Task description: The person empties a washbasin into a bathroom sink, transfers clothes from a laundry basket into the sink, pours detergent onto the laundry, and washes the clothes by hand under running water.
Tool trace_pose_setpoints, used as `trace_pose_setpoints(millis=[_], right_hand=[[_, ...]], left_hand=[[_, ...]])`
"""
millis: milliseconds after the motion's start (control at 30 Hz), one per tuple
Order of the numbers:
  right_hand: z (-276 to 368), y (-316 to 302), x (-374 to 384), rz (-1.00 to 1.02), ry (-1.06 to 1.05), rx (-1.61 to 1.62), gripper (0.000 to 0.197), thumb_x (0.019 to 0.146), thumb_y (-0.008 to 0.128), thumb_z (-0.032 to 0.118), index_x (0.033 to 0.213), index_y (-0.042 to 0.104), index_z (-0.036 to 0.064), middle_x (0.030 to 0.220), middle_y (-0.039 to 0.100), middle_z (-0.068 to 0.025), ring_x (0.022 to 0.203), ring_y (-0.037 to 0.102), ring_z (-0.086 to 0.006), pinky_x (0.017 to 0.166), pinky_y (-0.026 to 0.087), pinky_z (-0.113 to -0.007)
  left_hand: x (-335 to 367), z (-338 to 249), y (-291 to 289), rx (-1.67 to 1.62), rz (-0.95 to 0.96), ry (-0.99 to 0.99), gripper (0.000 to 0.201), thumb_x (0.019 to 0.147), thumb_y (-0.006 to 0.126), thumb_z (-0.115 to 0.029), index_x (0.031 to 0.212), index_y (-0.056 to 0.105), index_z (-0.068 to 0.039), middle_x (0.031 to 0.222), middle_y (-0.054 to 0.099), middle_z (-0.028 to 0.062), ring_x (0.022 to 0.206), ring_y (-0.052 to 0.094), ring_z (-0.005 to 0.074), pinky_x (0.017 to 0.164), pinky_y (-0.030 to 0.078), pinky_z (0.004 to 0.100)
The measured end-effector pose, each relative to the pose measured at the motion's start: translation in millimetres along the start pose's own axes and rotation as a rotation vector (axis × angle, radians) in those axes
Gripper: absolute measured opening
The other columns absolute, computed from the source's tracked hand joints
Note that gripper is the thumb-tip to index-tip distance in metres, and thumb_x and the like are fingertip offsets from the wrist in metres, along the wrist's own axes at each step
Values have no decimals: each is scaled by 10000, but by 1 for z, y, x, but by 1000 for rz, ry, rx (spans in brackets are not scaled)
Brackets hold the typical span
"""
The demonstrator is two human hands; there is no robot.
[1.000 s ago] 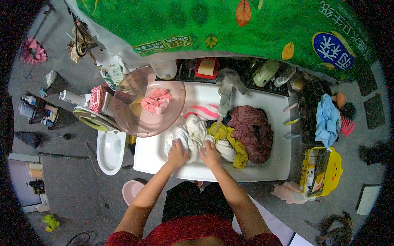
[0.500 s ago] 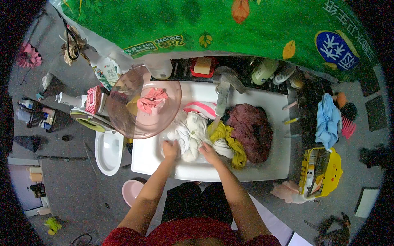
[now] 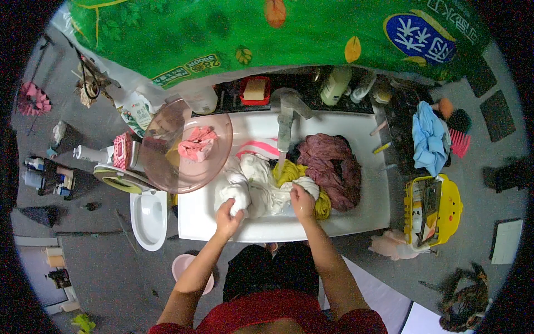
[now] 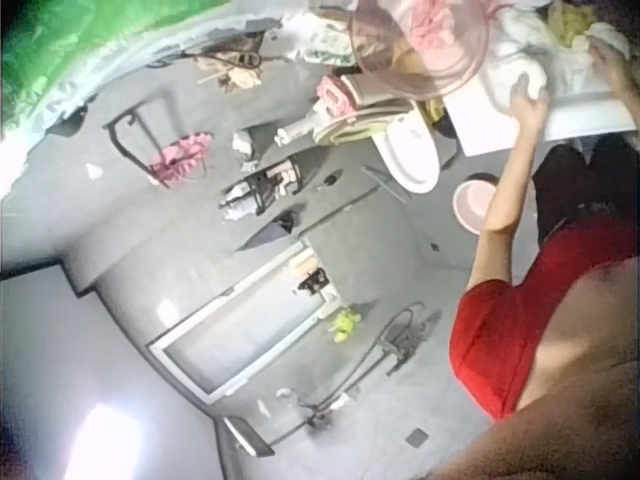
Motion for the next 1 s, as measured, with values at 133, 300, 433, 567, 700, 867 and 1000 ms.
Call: trace_pose_setpoints(millis=[133, 300, 433, 567, 700, 867, 1000], right_hand=[[-18, -12, 8, -7, 157, 373, 337, 851, 491, 290, 1039, 575, 23, 836, 640, -115, 779, 614, -186, 707, 454, -288], [-5, -11, 13, 243, 651, 920, 571, 834, 400, 518, 1156, 514, 61, 1074, 566, -128, 955, 544, -185, 830, 402, -305], [-14, -2, 15, 359, 618, 861, 473, 837, 487, 372, 1203, 471, 72, 1148, 510, -100, 1043, 482, -178, 903, 364, -288], [-14, 9, 8, 415, 430, 848, 483, 809, 589, 139, 1249, 412, 46, 1222, 442, -87, 1098, 436, -160, 913, 365, -263], [-16, 26, -4, 506, 51, 263, 624, 731, 679, 203, 1265, 384, 74, 1232, 458, -160, 1140, 439, -261, 902, 378, -322], [-15, 30, -7, 346, -29, 194, 459, 776, 616, 132, 1200, 458, 57, 1184, 513, -140, 1008, 543, -216, 810, 436, -323], [-3, -18, -8, 181, -14, 358, 429, 791, 542, 39, 1200, 412, 52, 1097, 539, -158, 986, 539, -246, 802, 429, -325]], left_hand=[[8, -50, 25, -54, 95, 372, 319, 620, 619, -105, 911, 557, 8, 901, 571, 184, 810, 519, 332, 727, 427, 382], [21, -54, 75, -127, 392, 598, 304, 639, 615, -118, 926, 565, -29, 906, 580, 135, 837, 515, 321, 769, 398, 368], [14, -62, 110, 138, 616, 771, 313, 656, 594, -81, 966, 580, -40, 942, 573, 122, 934, 505, 297, 796, 398, 389], [45, -39, 90, 166, 397, 633, 377, 588, 624, -122, 957, 577, -60, 1076, 519, 142, 1018, 457, 303, 851, 366, 425], [56, -8, 40, 536, 212, 368, 515, 562, 678, -133, 1056, 533, -111, 1065, 471, 126, 1026, 410, 308, 844, 352, 417], [50, 9, 34, 279, 243, 186, 479, 525, 700, -70, 987, 578, -104, 952, 534, 83, 932, 477, 283, 788, 362, 392], [26, -49, 42, 56, 174, 394, 427, 529, 698, -46, 943, 608, -99, 833, 541, 86, 851, 502, 295, 740, 381, 383]])
Point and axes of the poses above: each hand's wrist, its own x-axis towards the middle knuckle, its own y-axis out of the palm, z = x × y, the point moved 3 cm from there along x, towards the middle knuckle
